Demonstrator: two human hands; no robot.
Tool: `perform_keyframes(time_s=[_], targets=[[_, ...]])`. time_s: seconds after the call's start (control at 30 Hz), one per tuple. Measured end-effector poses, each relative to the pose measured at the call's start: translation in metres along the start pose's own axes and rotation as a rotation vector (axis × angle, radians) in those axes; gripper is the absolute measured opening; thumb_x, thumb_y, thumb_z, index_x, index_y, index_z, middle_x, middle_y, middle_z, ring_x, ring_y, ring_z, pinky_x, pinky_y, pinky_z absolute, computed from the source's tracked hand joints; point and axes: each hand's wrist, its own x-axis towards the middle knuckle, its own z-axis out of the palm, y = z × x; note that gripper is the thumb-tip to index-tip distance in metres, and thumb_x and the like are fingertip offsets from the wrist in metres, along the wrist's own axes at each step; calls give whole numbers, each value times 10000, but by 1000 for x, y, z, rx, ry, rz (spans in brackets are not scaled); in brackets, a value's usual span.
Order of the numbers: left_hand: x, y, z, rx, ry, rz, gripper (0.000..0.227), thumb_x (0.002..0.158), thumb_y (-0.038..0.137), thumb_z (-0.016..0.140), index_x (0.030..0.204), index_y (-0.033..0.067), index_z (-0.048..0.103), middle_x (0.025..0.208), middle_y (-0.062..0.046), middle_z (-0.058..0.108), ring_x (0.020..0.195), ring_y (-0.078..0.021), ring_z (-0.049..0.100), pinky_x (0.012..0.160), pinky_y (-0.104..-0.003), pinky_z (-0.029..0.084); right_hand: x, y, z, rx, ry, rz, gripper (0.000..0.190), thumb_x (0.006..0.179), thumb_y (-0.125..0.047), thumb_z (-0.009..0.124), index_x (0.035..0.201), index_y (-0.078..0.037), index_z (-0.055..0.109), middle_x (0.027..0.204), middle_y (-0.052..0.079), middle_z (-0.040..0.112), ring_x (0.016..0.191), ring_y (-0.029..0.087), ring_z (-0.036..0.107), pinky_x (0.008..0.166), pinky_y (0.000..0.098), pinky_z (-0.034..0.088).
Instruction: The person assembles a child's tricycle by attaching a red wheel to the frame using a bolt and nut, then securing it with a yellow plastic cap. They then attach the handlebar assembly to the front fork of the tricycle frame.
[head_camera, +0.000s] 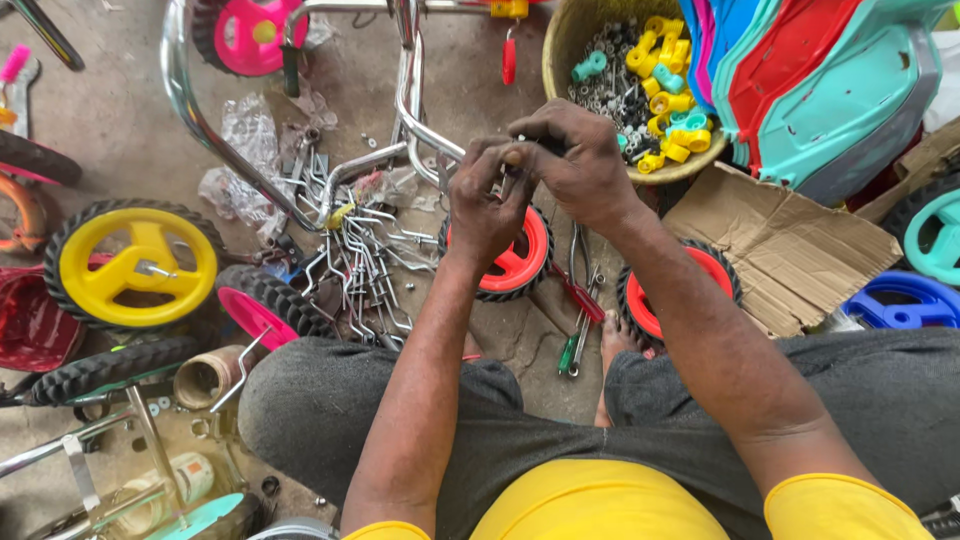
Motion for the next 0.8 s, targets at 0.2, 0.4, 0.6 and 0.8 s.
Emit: perform_keyframes(time_s=[0.2,0.4,0.6,0.8], targets=[[-8,-11,10,1,40,28,258,914,-38,662,1160,33,636,1141,-151,667,1043,-344,705,884,-413,576,-6,0,20,-154,171,3,168,926,-91,825,1012,-5,709,910,91,666,805,192,661,713,323,518],[-18,-30,19,105,60,127,286,892,-84,603,1160,16,612,1184,-187,652,1133,-408,665,1032,-479,553,-21,7,31,-209,274,-117,181,971,-85,797,1087,-14,678,987,128,657,862,269,671,762,375,538],[-14,-17,20,105,80,130,294,877,-56,636,1161,13,612,1150,-196,662,1080,-418,676,927,-471,570,-20,0,26,-81,262,-41,218,941,-127,824,1115,-41,726,993,58,698,877,154,682,780,319,558],[-22,-23,20,189,67,65,326,932,24,719,1242,40,618,1153,-176,672,1036,-398,692,868,-455,571,-36,33,17,436,71,209,468,901,-173,841,1310,-56,646,928,-26,651,828,44,586,735,214,503]])
